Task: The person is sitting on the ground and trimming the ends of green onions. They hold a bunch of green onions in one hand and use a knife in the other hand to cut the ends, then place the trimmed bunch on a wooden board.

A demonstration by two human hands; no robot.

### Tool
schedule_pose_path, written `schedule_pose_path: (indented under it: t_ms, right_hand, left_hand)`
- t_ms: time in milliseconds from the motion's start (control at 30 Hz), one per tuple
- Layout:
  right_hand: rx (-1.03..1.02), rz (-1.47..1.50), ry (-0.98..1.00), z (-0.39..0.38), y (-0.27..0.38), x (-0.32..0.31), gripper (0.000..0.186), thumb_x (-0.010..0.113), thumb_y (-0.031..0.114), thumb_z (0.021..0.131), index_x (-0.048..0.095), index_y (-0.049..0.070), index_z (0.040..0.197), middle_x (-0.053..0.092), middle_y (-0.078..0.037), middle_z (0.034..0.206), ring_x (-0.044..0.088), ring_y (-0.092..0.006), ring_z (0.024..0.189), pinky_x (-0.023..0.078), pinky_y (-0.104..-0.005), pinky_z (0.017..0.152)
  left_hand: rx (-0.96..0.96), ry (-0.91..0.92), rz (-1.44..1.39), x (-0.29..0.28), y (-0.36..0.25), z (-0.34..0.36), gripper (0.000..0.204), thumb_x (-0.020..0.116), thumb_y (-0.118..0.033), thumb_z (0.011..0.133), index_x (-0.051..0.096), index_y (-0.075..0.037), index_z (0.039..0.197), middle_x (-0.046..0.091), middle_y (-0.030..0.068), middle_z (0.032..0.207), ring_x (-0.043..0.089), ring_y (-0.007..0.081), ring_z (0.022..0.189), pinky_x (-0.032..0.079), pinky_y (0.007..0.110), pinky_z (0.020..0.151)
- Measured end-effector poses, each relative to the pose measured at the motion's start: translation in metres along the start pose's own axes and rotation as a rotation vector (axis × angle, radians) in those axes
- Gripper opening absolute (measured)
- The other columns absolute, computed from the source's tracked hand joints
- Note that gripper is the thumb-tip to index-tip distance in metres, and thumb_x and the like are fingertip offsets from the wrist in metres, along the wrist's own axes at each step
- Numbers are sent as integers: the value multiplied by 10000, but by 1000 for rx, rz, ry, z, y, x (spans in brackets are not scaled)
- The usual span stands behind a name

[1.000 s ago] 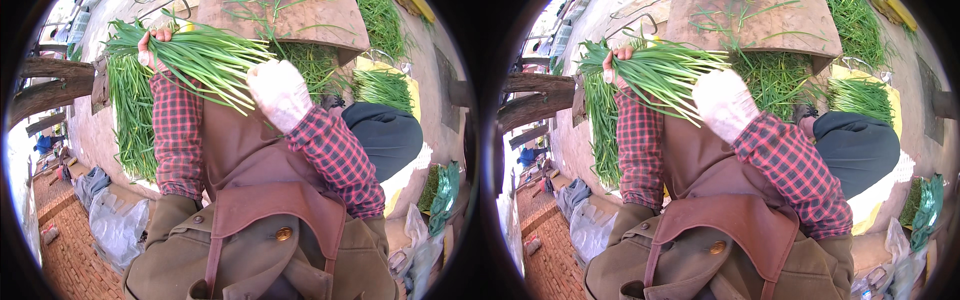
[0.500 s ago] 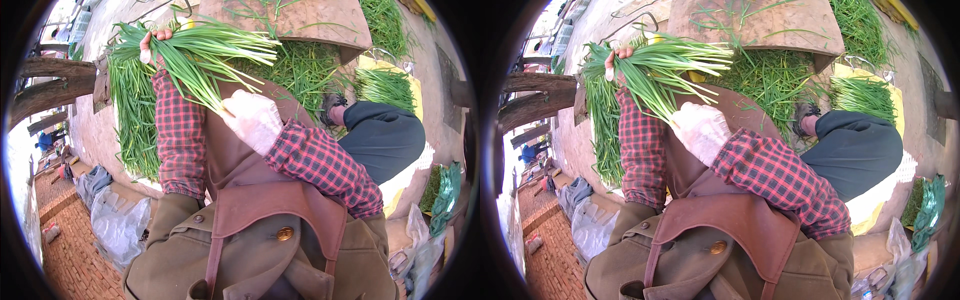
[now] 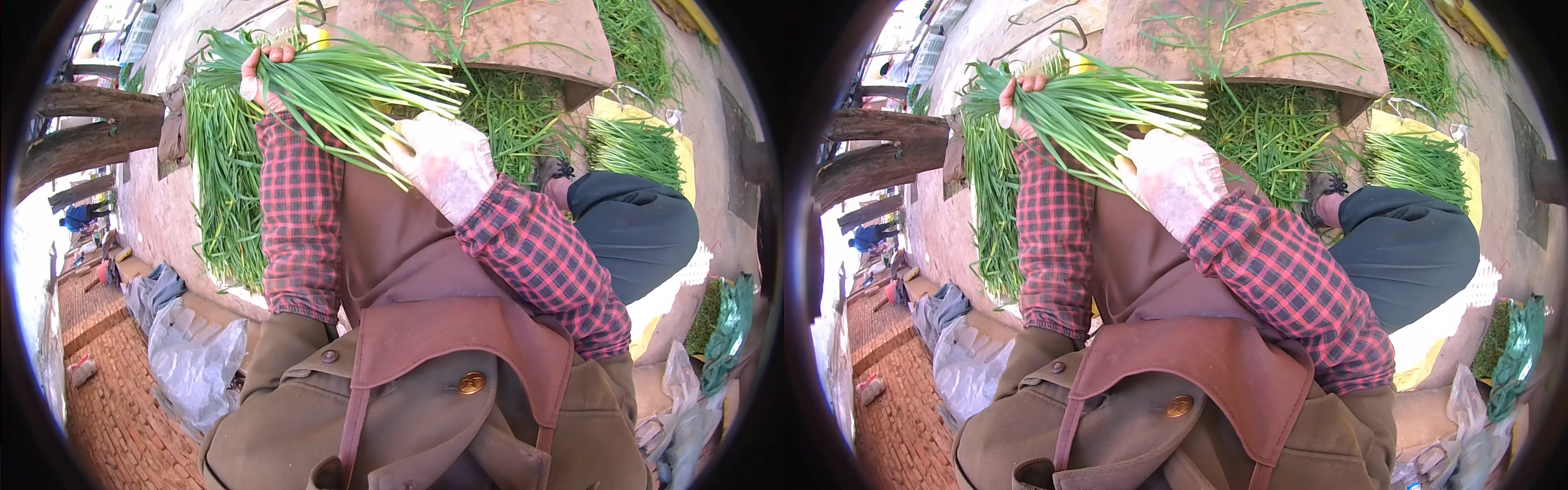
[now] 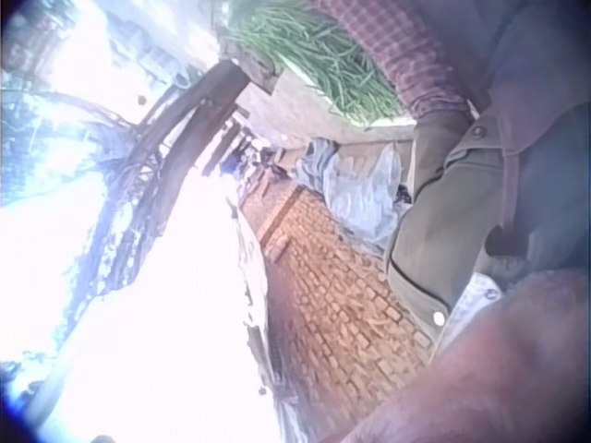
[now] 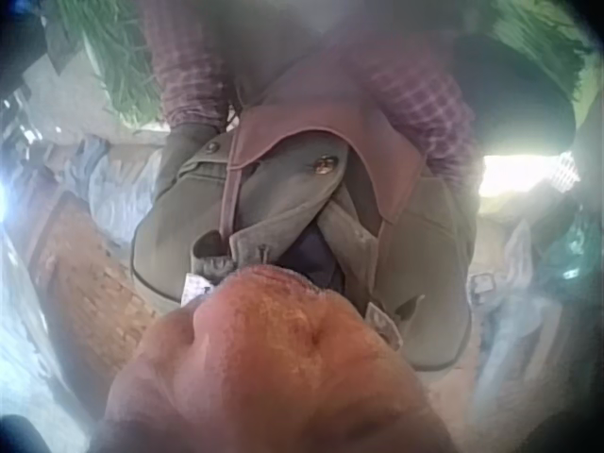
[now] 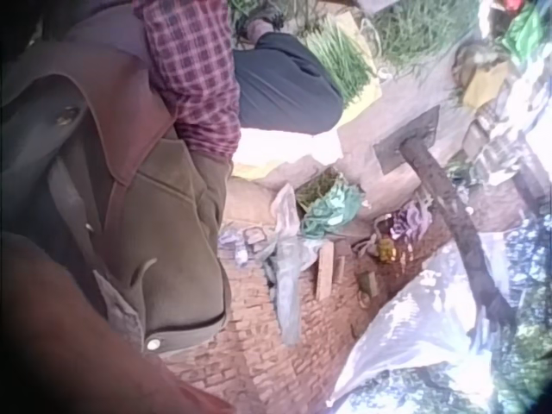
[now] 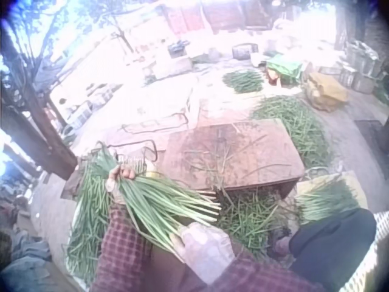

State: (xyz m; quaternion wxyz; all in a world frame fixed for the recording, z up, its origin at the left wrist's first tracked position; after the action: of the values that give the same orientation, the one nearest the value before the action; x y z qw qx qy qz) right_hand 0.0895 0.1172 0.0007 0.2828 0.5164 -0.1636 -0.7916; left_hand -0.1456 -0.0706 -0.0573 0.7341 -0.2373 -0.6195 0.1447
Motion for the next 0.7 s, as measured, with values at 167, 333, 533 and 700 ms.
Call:
schedule_pose_path:
  t_ms: [167, 333, 533, 700]
  right_hand:
    - [-67, -50, -38, 1, -14, -7, 117, 615, 190, 860, 667, 106, 924, 615, -62, 785, 624, -225, 709, 507, -332, 603]
    - [289, 348, 8, 28, -56, -28, 184, 584, 235, 874, 698, 93, 893, 632, -27, 699, 588, -134, 564, 479, -277, 543]
    - [464, 655, 48, 27, -85, -17, 234, 561, 246, 873, 695, 62, 817, 645, -34, 670, 586, -137, 498, 485, -273, 504]
    - [755, 1120, -47, 30, -103, -24, 230, 679, 193, 808, 691, -35, 777, 647, -72, 661, 528, -100, 441, 419, -253, 400]
  left_hand:
    - [-11, -38, 50, -4, 3, 1, 147, 584, -163, 832, 491, -66, 772, 499, 38, 708, 472, 188, 695, 425, 303, 663]
    - [-61, -9, 89, 2, 12, -3, 142, 558, -184, 857, 542, -48, 822, 560, 85, 714, 514, 222, 684, 458, 320, 677]
    - [-177, 70, 54, 15, 25, -11, 154, 547, -204, 873, 532, -54, 839, 557, 76, 762, 507, 221, 754, 456, 313, 677]
    - [-269, 80, 68, 24, 35, -16, 153, 549, -213, 877, 544, -61, 861, 558, 73, 780, 515, 224, 789, 470, 325, 696]
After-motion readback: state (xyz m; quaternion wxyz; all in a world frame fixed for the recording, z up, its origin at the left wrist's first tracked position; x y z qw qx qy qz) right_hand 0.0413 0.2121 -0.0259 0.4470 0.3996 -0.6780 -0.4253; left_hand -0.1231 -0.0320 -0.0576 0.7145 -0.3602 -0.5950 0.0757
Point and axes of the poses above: each hand's wrist, its own z-axis towards the middle knuckle, its own x-axis out of the palm, y = z × x, the point moved 9 cm from there along z, towards the middle knuckle
